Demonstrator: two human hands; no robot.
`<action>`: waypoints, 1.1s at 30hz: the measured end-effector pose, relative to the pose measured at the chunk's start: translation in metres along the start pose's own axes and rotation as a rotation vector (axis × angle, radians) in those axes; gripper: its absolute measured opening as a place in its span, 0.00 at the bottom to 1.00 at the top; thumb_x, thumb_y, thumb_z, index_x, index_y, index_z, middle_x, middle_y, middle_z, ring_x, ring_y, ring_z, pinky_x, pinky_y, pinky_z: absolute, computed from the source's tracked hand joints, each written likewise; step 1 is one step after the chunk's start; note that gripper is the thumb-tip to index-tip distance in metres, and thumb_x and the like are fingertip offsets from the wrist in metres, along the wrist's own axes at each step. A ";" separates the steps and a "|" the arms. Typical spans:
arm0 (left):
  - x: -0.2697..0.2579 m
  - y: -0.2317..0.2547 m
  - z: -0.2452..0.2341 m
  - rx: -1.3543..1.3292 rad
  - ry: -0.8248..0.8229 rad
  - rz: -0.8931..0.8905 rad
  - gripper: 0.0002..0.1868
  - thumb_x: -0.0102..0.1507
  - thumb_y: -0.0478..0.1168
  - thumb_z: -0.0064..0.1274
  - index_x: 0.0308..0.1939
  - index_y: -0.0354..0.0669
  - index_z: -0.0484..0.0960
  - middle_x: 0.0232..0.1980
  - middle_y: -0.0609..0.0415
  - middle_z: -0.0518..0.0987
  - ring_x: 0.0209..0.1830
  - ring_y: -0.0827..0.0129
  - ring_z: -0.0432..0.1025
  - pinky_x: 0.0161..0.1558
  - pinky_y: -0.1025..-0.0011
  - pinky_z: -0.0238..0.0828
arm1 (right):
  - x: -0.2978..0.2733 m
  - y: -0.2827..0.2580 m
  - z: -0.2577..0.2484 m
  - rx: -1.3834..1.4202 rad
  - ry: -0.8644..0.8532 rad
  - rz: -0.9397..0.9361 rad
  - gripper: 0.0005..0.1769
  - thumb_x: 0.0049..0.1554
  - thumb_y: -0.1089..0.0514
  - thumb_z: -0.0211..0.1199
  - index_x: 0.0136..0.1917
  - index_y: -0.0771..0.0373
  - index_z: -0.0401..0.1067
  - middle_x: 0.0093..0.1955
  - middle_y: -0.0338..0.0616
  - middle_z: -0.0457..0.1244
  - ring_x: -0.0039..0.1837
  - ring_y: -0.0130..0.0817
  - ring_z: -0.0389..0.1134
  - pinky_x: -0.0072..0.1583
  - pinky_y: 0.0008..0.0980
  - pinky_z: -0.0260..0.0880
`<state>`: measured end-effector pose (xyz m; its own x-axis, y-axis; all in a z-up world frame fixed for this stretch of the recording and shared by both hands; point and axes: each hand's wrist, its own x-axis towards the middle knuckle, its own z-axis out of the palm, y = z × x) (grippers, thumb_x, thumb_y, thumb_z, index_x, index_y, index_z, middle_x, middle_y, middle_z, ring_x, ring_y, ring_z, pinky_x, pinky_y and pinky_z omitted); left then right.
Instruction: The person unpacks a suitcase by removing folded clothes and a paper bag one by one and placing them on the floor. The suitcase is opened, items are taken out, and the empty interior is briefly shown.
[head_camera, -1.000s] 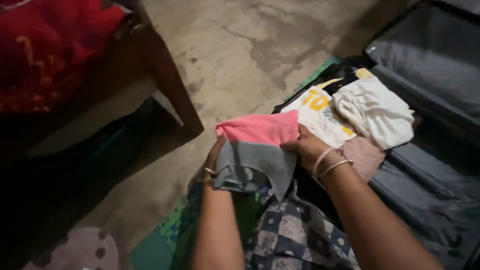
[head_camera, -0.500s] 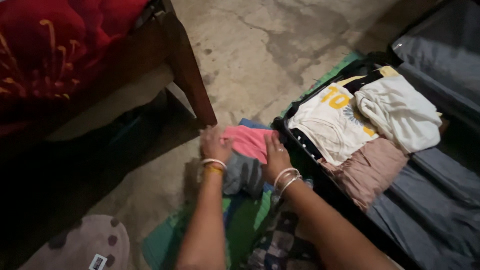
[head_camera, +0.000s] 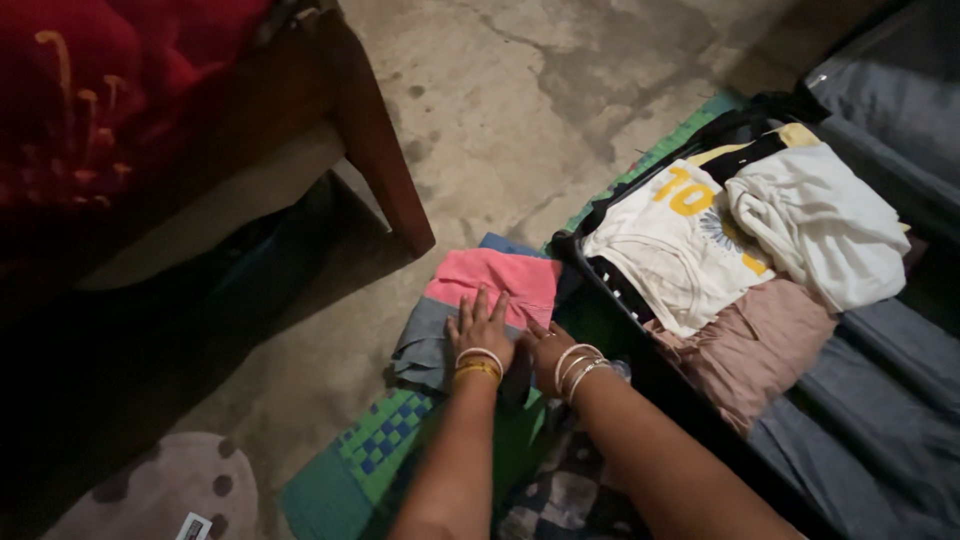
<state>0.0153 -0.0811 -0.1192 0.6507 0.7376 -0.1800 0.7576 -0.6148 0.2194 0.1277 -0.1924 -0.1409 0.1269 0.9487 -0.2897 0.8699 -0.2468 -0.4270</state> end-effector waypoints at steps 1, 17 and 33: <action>0.001 0.003 -0.005 0.005 0.020 0.008 0.37 0.65 0.54 0.53 0.78 0.73 0.58 0.86 0.57 0.42 0.84 0.51 0.35 0.74 0.37 0.34 | -0.002 -0.001 -0.002 -0.005 0.033 -0.020 0.34 0.47 0.66 0.61 0.68 0.59 0.67 0.75 0.57 0.54 0.78 0.54 0.49 0.77 0.49 0.45; 0.067 0.301 0.000 -1.149 0.159 0.045 0.19 0.60 0.54 0.60 0.39 0.42 0.87 0.39 0.46 0.86 0.42 0.54 0.82 0.47 0.63 0.77 | -0.171 0.149 -0.126 0.686 1.198 0.647 0.20 0.58 0.54 0.64 0.62 0.60 0.76 0.58 0.48 0.72 0.58 0.38 0.75 0.59 0.38 0.74; 0.070 0.352 0.025 -1.141 0.120 0.020 0.15 0.57 0.50 0.61 0.39 0.42 0.87 0.40 0.48 0.86 0.42 0.55 0.80 0.48 0.63 0.76 | -0.137 0.220 -0.204 -0.020 0.580 0.905 0.62 0.44 0.36 0.77 0.81 0.41 0.42 0.85 0.41 0.38 0.83 0.49 0.35 0.70 0.70 0.49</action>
<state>0.3285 -0.2530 -0.0790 0.6066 0.7901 -0.0882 0.2198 -0.0601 0.9737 0.3987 -0.3359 -0.0202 0.9299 0.3657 -0.0387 0.3463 -0.9063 -0.2424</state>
